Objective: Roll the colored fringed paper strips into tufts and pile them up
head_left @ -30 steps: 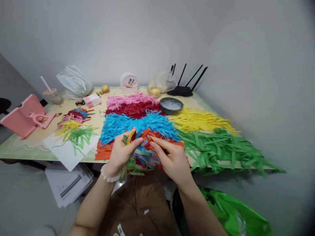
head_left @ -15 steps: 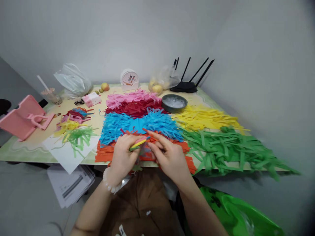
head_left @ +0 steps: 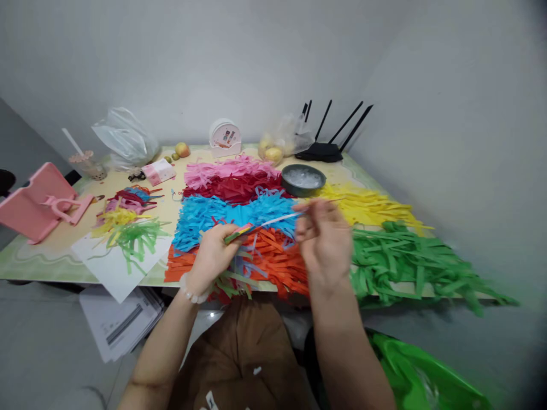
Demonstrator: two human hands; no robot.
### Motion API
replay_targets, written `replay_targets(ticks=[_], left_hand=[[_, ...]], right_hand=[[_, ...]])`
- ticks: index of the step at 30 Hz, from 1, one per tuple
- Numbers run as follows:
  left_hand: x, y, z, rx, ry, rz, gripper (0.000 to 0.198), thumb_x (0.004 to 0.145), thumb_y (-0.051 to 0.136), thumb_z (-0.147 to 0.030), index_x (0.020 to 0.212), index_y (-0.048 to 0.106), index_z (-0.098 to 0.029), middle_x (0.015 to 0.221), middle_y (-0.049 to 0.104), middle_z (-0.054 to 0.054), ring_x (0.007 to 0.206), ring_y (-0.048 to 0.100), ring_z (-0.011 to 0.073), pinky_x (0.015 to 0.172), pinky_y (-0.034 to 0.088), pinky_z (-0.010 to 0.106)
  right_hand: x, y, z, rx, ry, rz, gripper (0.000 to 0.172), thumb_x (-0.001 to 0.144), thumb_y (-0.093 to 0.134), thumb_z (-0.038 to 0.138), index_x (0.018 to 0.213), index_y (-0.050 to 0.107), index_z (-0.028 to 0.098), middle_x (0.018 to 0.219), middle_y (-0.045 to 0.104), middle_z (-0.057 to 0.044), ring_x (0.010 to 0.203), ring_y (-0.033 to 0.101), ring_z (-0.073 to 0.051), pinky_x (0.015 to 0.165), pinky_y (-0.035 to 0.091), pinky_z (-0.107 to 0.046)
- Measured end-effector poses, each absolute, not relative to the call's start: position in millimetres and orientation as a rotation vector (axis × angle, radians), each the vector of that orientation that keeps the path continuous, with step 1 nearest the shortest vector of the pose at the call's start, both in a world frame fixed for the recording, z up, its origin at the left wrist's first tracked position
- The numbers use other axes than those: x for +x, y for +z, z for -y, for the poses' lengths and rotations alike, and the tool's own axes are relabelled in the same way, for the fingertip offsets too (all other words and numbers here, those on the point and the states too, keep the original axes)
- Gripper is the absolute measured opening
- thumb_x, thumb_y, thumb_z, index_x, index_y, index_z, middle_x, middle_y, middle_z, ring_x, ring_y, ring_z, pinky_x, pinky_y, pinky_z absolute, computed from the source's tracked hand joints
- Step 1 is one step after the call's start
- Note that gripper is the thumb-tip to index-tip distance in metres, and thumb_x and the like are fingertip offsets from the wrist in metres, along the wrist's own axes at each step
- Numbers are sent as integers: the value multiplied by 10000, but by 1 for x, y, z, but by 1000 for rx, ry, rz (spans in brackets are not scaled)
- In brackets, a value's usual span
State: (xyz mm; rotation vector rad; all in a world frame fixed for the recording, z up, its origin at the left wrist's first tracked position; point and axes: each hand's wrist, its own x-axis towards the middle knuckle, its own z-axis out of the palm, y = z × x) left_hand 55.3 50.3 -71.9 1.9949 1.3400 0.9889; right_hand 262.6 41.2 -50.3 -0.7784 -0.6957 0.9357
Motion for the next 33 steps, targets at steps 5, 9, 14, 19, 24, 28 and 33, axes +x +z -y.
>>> replay_targets(ticks=[5, 9, 14, 19, 24, 28, 33], left_hand=[[38, -79, -68, 1919, 1264, -1383, 188, 840, 644, -248, 969, 763, -180, 1067, 728, 85, 988, 644, 219, 927, 459, 337], [48, -65, -56, 1717, 1279, -1247, 201, 854, 638, -326, 891, 745, -160, 887, 712, 45, 815, 623, 181, 785, 472, 279], [58, -55, -41, 1602, 1125, -1162, 269, 835, 662, -386, 746, 696, -134, 577, 545, -32, 539, 429, 98, 544, 358, 225], [52, -62, -42, 1266, 977, -934, 381, 797, 703, -503, 770, 712, -123, 731, 681, 51, 617, 570, 137, 608, 462, 247], [48, -60, -41, 1214, 1072, -951, 306, 742, 773, -434, 789, 699, -141, 802, 698, 50, 721, 616, 155, 707, 491, 257], [49, -52, -32, 1305, 1275, -1094, 188, 802, 718, -340, 866, 698, -164, 909, 708, 38, 799, 624, 154, 777, 483, 262], [55, -50, -24, 1392, 1322, -1182, 180, 829, 681, -312, 941, 718, -177, 952, 719, 42, 818, 635, 174, 729, 478, 273]], right_hand=[[306, -27, -44, -662, 525, 604, 162, 852, 693, 344, 761, 592, 256, 581, 463, 73, 421, 393, -43, 380, 296, -179], [258, -43, -41, -1011, 704, 1060, 164, 849, 678, 390, 836, 669, 227, 644, 580, 32, 425, 415, -74, 370, 281, -219], [206, -64, -42, -1059, 919, 1325, 212, 856, 632, 377, 884, 729, 191, 663, 640, -2, 514, 518, -117, 442, 365, -234], [212, -64, -42, -923, 1078, 1302, 217, 871, 624, 405, 841, 692, 202, 594, 595, 29, 406, 419, -82, 407, 318, -230], [217, -66, -33, -1031, 797, 1355, 216, 883, 621, 396, 893, 742, 216, 924, 709, -47, 495, 537, -103, 435, 416, -249], [212, -64, -13, -1169, 581, 1439, 190, 896, 623, 310, 982, 769, 224, 894, 767, -52, 685, 674, -179, 628, 537, -290], [205, -59, 3, -1204, 545, 1502, 214, 895, 613, 267, 1025, 773, 205, 799, 768, -35, 543, 611, -137, 565, 506, -264]])
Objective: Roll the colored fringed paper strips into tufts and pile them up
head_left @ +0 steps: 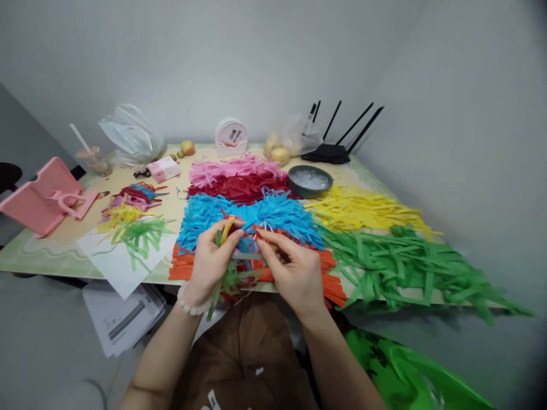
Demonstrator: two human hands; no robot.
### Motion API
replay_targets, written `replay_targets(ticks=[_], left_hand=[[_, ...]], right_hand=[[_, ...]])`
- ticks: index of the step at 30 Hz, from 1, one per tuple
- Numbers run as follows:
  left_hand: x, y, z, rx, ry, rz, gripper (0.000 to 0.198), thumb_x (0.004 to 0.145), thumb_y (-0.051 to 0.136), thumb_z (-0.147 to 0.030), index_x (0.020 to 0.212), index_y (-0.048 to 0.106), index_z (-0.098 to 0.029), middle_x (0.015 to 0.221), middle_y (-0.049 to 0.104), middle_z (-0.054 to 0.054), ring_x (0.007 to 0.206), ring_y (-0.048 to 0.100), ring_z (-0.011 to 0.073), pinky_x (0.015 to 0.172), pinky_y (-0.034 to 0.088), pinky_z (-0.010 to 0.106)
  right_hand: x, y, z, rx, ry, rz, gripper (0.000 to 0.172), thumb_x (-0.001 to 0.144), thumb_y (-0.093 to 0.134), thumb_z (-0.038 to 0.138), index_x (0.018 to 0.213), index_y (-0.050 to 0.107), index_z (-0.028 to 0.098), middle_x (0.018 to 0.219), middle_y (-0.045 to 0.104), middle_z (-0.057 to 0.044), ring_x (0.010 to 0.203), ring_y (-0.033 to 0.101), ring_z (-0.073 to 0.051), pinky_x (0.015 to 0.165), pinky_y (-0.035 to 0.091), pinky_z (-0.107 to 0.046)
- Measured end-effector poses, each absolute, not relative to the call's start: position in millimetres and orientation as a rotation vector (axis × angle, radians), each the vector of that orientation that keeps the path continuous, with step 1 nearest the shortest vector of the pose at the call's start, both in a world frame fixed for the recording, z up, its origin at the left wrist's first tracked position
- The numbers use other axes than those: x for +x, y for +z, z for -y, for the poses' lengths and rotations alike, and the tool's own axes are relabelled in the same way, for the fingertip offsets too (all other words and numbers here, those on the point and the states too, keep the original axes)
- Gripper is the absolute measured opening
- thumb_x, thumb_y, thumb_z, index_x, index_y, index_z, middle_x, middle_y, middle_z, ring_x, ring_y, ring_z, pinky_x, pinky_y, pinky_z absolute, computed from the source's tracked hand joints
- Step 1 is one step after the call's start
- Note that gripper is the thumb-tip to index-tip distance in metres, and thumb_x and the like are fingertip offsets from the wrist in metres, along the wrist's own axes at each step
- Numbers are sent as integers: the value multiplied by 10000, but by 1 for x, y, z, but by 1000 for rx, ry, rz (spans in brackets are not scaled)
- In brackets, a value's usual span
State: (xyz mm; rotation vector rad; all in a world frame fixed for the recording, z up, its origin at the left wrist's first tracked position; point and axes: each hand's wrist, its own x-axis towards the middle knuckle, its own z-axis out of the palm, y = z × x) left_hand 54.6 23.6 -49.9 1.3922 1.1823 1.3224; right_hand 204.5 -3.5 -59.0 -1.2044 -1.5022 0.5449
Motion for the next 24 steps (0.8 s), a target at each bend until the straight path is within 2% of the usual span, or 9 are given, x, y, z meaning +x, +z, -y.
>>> replay_targets(ticks=[5, 7, 9, 12, 14, 19, 21, 24], left_hand=[[58, -55, -22, 1511, 1357, -1206, 150, 846, 671, -297, 934, 726, -188, 970, 730, 46, 874, 644, 193, 783, 469, 285], [58, -58, -21, 1676, 1401, -1231, 133, 864, 653, -257, 953, 734, -199, 966, 736, 46, 905, 635, 201, 825, 458, 300], [57, -61, -20, 1919, 1424, -1251, 156, 885, 611, -191, 979, 734, -212, 967, 740, 45, 925, 621, 204, 859, 444, 318], [56, -62, -19, 2215, 1383, -1266, 228, 884, 555, -110, 994, 725, -214, 968, 745, 44, 915, 609, 209, 859, 438, 342], [56, -63, -20, 2281, 1372, -1303, 263, 869, 532, -72, 998, 718, -206, 973, 746, 44, 911, 599, 214, 844, 440, 351], [54, -62, -22, 2335, 1342, -1303, 288, 864, 519, -46, 1020, 710, -195, 980, 743, 47, 914, 578, 222, 843, 434, 366], [54, -62, -22, 2398, 1296, -1223, 266, 879, 523, -64, 1020, 713, -186, 964, 744, 55, 908, 575, 225, 834, 431, 368], [55, -64, -20, 2417, 1241, -1113, 232, 896, 528, -87, 985, 723, -176, 942, 748, 63, 892, 574, 221, 816, 434, 358]], right_hand=[[205, -58, 4, -1224, 528, 1493, 201, 888, 609, 263, 989, 772, 206, 703, 726, -12, 519, 571, -125, 553, 488, -257], [206, -59, 3, -1228, 545, 1473, 181, 878, 617, 266, 951, 768, 198, 669, 704, -8, 518, 561, -119, 547, 481, -250], [208, -60, 0, -1214, 660, 1425, 198, 874, 627, 290, 995, 744, 186, 612, 666, 9, 497, 548, -112, 517, 472, -237], [210, -64, -4, -1103, 1024, 1304, 432, 855, 654, 367, 1239, 626, 169, 607, 657, 38, 432, 516, -100, 428, 465, -220], [211, -65, -7, -1040, 1195, 1246, 558, 829, 678, 400, 1320, 561, 161, 621, 659, 46, 410, 505, -95, 387, 466, -214], [214, -65, -8, -1073, 1188, 1240, 596, 825, 684, 389, 1358, 542, 163, 585, 608, 70, 406, 501, -83, 371, 464, -191], [215, -65, -10, -1053, 1181, 1232, 548, 813, 692, 399, 1299, 589, 168, 561, 591, 75, 411, 516, -86, 379, 474, -194], [216, -69, -18, -1001, 1274, 1215, 360, 761, 735, 452, 975, 697, 165, 513, 578, 61, 389, 512, -84, 360, 443, -187]])
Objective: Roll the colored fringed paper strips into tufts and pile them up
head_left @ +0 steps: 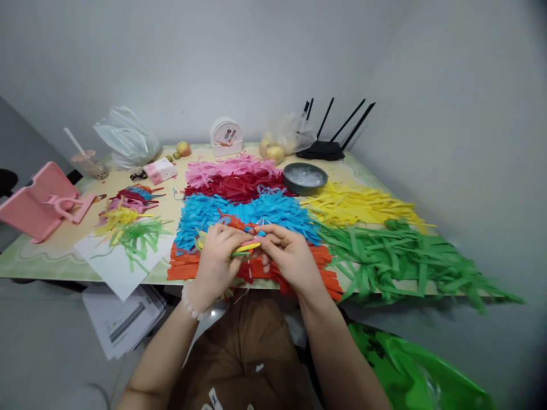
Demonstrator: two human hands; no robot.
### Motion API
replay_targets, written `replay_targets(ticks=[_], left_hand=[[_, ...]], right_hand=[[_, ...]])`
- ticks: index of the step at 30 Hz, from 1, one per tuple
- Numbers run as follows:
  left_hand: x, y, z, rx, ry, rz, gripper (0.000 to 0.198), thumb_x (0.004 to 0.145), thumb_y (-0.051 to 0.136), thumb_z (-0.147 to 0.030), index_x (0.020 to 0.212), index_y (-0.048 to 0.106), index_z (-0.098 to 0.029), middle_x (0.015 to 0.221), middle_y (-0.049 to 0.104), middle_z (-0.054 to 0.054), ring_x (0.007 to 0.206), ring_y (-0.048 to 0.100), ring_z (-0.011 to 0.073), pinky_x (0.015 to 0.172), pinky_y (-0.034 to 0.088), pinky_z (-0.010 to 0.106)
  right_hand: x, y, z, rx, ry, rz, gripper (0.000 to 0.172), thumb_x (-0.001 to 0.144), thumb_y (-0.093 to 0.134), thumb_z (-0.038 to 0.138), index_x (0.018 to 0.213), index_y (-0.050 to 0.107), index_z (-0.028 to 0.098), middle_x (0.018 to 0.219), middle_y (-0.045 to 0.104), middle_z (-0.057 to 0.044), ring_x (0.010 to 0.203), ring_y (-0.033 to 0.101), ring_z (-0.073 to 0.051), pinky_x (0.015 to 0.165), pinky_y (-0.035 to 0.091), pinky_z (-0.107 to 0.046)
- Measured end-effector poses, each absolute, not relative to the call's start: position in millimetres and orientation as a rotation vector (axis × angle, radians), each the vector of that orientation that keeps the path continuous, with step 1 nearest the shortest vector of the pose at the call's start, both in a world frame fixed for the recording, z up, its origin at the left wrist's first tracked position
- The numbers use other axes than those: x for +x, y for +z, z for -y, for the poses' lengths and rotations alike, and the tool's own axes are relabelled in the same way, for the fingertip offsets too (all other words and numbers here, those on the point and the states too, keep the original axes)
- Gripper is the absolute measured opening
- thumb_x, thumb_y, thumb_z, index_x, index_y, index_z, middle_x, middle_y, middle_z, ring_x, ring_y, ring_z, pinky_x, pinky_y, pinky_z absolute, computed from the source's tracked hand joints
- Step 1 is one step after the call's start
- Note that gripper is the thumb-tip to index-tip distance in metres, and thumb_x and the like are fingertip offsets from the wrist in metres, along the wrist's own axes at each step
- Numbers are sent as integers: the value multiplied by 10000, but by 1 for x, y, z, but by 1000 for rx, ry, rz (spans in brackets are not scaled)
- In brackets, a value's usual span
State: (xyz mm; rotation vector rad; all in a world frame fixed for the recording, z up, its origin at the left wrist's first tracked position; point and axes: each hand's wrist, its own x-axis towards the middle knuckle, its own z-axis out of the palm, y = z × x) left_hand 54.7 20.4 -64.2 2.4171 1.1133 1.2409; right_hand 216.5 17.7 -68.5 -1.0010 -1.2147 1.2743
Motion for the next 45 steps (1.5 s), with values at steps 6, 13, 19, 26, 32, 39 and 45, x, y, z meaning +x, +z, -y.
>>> replay_targets(ticks=[6, 13, 19, 26, 32, 39, 45], left_hand=[[44, -85, -39, 2285, 1171, -1254, 276, 885, 537, -84, 993, 753, -218, 975, 764, 47, 909, 611, 214, 851, 443, 365], [19, -90, -66, 1941, 1341, -1459, 196, 871, 621, -236, 978, 777, -185, 1104, 744, 90, 1035, 639, 247, 951, 452, 396], [40, -60, -41, 1547, 1187, -1108, 214, 854, 655, -339, 886, 728, -140, 737, 701, 23, 653, 610, 142, 633, 471, 248], [42, -56, -34, 1432, 1026, -859, 194, 827, 710, -314, 838, 587, -164, 702, 627, -19, 640, 590, 115, 618, 451, 213], [36, -65, -38, 1353, 996, -843, 272, 848, 694, -412, 884, 688, -143, 837, 695, 47, 793, 623, 165, 759, 473, 264], [42, -62, -31, 1227, 1256, -1042, 312, 770, 770, -410, 955, 747, -159, 819, 706, 25, 742, 608, 147, 735, 464, 249], [46, -56, -26, 1265, 1230, -1037, 313, 768, 762, -394, 972, 760, -157, 890, 724, 44, 783, 624, 162, 733, 475, 251]], right_hand=[[238, -58, -32, -845, 985, 845, 307, 725, 797, 433, 819, 605, 212, 599, 603, 64, 395, 480, -61, 325, 348, -155], [277, -33, -36, -622, 494, 670, 199, 825, 731, 311, 801, 548, 237, 536, 433, 100, 400, 343, -57, 365, 293, -160], [208, -54, -33, -936, 986, 1372, 176, 872, 648, 356, 935, 635, 192, 569, 578, 55, 456, 515, -90, 442, 389, -210], [200, -56, -31, -915, 1088, 1535, 182, 852, 635, 329, 933, 679, 172, 574, 629, 25, 528, 609, -136, 541, 447, -247], [205, -54, -34, -938, 998, 1365, 218, 841, 659, 390, 879, 678, 176, 532, 542, 57, 449, 469, -93, 477, 371, -238], [208, -57, -18, -948, 1028, 1274, 278, 881, 643, 361, 1094, 544, 213, 508, 390, 121, 445, 335, -81, 467, 282, -213], [206, -61, -11, -984, 1010, 1355, 226, 913, 594, 358, 1066, 488, 229, 532, 368, 120, 471, 320, -87, 504, 283, -211]])
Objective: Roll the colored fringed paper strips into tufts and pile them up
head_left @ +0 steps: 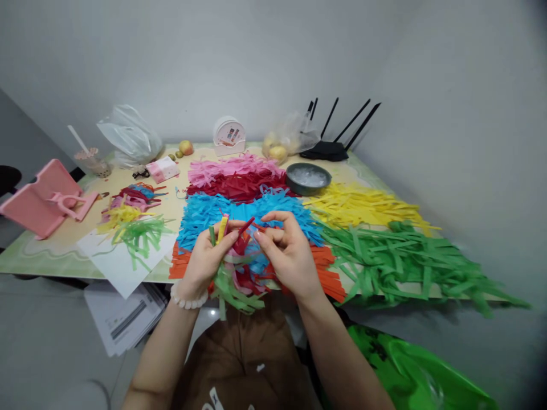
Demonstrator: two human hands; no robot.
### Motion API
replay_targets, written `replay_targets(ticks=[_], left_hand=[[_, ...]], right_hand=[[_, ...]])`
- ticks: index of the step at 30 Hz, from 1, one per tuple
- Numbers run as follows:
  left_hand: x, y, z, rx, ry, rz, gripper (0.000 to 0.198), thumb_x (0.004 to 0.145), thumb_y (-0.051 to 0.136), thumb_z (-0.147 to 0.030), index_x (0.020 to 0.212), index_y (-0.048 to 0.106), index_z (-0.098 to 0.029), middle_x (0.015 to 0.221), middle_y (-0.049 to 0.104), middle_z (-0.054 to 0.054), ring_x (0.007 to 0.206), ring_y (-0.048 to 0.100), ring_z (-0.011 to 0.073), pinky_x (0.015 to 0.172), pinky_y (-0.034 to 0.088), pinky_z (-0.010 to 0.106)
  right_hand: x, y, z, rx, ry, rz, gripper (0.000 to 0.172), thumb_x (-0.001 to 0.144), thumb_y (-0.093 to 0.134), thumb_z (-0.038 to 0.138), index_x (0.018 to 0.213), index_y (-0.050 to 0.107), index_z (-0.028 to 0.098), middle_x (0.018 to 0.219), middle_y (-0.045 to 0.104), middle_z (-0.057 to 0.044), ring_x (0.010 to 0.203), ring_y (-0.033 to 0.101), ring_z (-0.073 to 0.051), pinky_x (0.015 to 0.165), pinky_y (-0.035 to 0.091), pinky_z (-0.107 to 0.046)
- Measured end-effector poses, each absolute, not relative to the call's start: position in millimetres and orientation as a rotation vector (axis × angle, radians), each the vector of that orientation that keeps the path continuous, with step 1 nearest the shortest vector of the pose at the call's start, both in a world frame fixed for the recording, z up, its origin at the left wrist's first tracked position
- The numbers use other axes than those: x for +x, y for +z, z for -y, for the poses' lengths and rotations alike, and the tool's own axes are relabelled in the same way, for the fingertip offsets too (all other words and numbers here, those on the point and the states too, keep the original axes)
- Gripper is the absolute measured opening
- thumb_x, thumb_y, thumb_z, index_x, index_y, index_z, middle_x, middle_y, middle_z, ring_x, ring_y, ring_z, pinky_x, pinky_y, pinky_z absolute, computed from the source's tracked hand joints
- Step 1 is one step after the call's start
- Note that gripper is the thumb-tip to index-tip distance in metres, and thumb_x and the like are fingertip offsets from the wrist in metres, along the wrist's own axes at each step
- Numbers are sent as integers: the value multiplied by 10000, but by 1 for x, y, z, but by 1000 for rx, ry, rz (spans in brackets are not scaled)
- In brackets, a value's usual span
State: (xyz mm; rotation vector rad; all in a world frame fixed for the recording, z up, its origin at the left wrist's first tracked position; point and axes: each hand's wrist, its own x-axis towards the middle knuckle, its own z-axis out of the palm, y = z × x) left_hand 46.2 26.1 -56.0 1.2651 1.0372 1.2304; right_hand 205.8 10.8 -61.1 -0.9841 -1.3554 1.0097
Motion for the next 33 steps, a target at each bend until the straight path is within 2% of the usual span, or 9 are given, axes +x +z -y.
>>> replay_targets(ticks=[4, 7, 14, 18, 22, 26, 30, 33], left_hand=[[49, -60, -29, 1192, 1259, -1008, 276, 710, 811, -357, 880, 740, -151, 790, 693, 13, 706, 600, 128, 691, 466, 228], [50, -62, -31, 1056, 1276, -1006, 252, 733, 793, -377, 779, 683, -155, 688, 652, -16, 618, 566, 106, 629, 454, 219], [51, -57, -31, 1107, 1075, -837, 316, 799, 728, -389, 628, 661, -131, 648, 661, 31, 627, 591, 123, 671, 476, 228], [52, -55, -31, 1039, 1049, -848, 315, 752, 763, -393, 618, 645, -134, 593, 633, 15, 549, 551, 109, 604, 457, 226], [50, -57, -34, 1082, 1043, -909, 329, 723, 781, -418, 650, 628, -137, 598, 618, 4, 555, 537, 105, 587, 436, 223], [48, -60, -37, 1244, 1058, -989, 305, 736, 779, -410, 720, 642, -138, 660, 609, -5, 602, 512, 104, 603, 408, 220], [49, -59, -36, 1391, 990, -963, 299, 802, 719, -412, 726, 659, -129, 722, 643, 21, 666, 541, 129, 656, 418, 239], [50, -58, -37, 1409, 999, -989, 302, 800, 720, -417, 722, 663, -131, 676, 617, 5, 621, 506, 117, 608, 383, 234]], right_hand=[[207, -61, -13, -996, 996, 1384, 261, 902, 607, 375, 1086, 492, 229, 531, 383, 118, 470, 343, -92, 510, 295, -215], [210, -63, -13, -988, 982, 1406, 241, 923, 585, 374, 1088, 484, 230, 536, 371, 120, 475, 333, -93, 511, 284, -217], [209, -64, -15, -951, 1007, 1483, 222, 930, 571, 360, 1079, 478, 224, 539, 446, 112, 477, 378, -98, 514, 281, -225], [210, -60, -15, -929, 1039, 1503, 181, 940, 561, 335, 1065, 477, 234, 569, 519, 96, 506, 458, -107, 535, 319, -226], [212, -60, -16, -964, 1058, 1565, 174, 939, 564, 325, 1068, 492, 234, 605, 565, 83, 497, 451, -101, 506, 302, -226], [213, -60, -20, -989, 1035, 1523, 247, 913, 600, 348, 1114, 529, 224, 553, 499, 100, 502, 467, -102, 533, 358, -222], [213, -59, -27, -976, 1235, 1437, 271, 828, 673, 437, 902, 614, 183, 528, 554, 62, 459, 493, -103, 474, 391, -221], [213, -58, -32, -960, 1266, 1336, 289, 762, 733, 447, 778, 648, 172, 550, 590, 36, 420, 465, -82, 403, 361, -205]])
